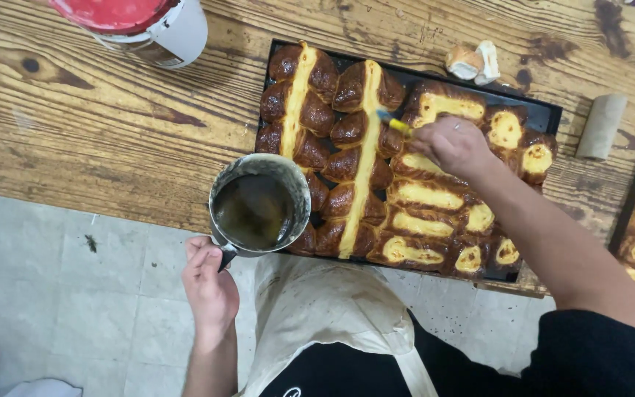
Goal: Applying glaze to baked pastries on a tray using a pastry brush
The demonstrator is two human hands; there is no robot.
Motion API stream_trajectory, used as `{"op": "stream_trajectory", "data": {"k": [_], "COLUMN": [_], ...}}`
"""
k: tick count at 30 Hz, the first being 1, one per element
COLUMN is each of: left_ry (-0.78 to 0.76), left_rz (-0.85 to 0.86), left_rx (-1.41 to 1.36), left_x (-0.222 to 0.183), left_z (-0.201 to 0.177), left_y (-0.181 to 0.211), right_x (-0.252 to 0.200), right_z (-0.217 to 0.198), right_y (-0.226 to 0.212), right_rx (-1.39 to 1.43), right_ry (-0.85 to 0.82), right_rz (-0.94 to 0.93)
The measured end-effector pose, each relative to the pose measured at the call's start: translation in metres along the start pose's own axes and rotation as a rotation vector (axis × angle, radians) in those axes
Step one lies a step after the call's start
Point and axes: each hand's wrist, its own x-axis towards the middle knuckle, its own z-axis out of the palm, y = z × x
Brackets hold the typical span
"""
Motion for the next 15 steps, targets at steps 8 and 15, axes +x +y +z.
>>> {"op": "stream_trajectory", "data": {"k": [8, 15], "left_ry": [-0.009, -0.027], "left_rz": [-0.006, 0.017], "left_rx": [0.014, 0.021], "left_x": [-0.001, -0.010], "left_z": [-0.002, -0.009], "left_y": [0.004, 0.003], "right_x": [-0.018, -0.066], "right_z": [-0.061, -0.018], "right_y": [-0.043, -0.054], "right_rx": [0.399, 0.255], "right_ry": [-0.329, -0.325], "right_rz": [0.521, 0.289]}}
